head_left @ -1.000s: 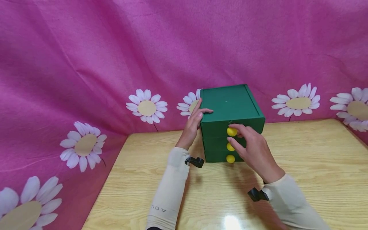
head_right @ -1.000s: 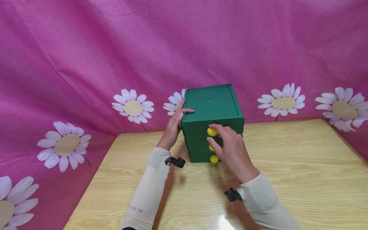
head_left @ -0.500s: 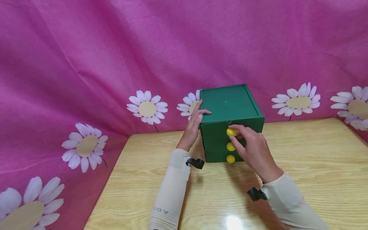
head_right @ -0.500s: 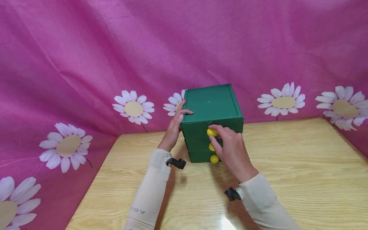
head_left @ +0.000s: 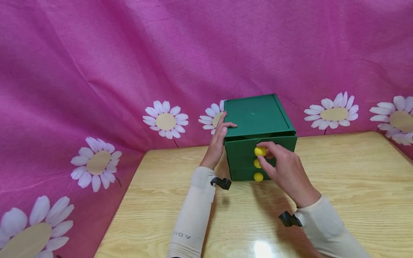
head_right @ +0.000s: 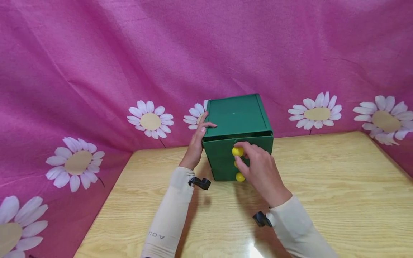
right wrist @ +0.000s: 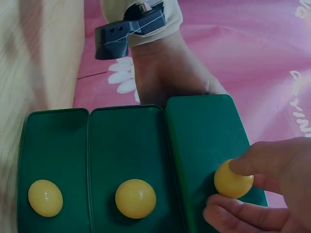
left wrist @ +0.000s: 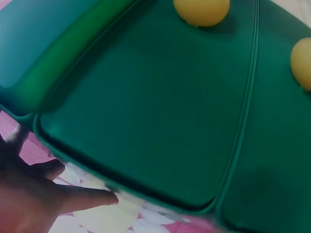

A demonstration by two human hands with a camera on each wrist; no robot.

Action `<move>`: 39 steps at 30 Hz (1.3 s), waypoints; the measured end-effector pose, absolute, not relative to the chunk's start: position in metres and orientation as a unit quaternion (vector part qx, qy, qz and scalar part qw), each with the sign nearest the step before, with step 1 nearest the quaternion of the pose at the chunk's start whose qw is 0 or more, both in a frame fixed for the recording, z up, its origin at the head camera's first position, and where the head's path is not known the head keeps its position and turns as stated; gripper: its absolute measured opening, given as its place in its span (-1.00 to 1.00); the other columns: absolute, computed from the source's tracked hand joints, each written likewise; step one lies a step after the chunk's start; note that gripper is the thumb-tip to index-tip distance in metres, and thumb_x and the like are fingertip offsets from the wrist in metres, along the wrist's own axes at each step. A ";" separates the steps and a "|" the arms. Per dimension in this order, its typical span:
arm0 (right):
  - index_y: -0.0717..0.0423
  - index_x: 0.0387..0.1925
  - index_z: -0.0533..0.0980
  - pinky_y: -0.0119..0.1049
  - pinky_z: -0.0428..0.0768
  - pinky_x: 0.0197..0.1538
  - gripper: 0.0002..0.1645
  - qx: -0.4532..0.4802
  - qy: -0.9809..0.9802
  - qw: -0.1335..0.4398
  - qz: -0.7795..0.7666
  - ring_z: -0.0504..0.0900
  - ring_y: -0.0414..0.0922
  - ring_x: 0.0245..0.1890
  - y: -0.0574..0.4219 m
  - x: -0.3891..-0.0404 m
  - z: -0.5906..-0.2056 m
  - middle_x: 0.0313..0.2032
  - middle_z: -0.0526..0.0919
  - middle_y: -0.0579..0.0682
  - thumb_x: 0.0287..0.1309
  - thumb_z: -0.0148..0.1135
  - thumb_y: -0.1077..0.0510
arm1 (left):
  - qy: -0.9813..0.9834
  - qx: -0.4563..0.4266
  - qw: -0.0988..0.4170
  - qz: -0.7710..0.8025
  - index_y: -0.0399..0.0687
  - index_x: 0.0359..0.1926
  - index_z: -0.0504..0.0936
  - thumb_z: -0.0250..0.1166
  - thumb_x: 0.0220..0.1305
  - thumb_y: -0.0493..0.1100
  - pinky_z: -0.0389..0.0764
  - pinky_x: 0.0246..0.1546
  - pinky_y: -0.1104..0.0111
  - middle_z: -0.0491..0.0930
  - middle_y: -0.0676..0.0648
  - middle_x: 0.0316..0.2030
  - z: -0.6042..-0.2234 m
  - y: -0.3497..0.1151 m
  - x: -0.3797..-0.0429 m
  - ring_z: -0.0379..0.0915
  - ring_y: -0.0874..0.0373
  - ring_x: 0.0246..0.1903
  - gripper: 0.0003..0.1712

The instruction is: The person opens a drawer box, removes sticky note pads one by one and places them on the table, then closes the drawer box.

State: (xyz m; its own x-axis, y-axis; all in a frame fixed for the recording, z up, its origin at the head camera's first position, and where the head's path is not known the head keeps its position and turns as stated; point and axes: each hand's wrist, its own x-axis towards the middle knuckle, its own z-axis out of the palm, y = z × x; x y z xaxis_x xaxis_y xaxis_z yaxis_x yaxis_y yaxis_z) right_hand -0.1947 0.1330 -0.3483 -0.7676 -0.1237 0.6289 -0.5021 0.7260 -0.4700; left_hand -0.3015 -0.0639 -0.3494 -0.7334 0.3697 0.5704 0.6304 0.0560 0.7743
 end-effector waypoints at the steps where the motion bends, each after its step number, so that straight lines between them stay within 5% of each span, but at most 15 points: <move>1: -0.03 -0.08 0.47 -0.25 0.48 -0.38 -0.59 0.177 -0.883 0.289 0.324 0.53 -0.19 -0.38 0.132 -0.194 -0.348 -0.37 0.59 -0.11 -0.04 0.31 0.13 | -0.717 -0.344 0.110 -0.596 -0.11 0.02 0.41 -0.33 0.40 -0.08 -0.18 0.24 -0.05 -0.20 -0.01 0.39 -0.350 -0.064 -0.301 -0.39 0.21 0.35 -0.57; 39: -0.06 -0.19 0.48 -0.29 0.51 -0.40 -0.68 0.179 -0.901 0.269 0.290 0.54 -0.26 -0.46 0.129 -0.155 -0.338 -0.44 0.56 -0.19 -0.05 0.31 0.08 | -0.693 -0.315 0.113 -0.638 -0.24 0.02 0.35 -0.33 0.38 -0.14 -0.20 0.24 -0.06 -0.22 -0.04 0.40 -0.346 -0.056 -0.290 -0.36 0.14 0.35 -0.59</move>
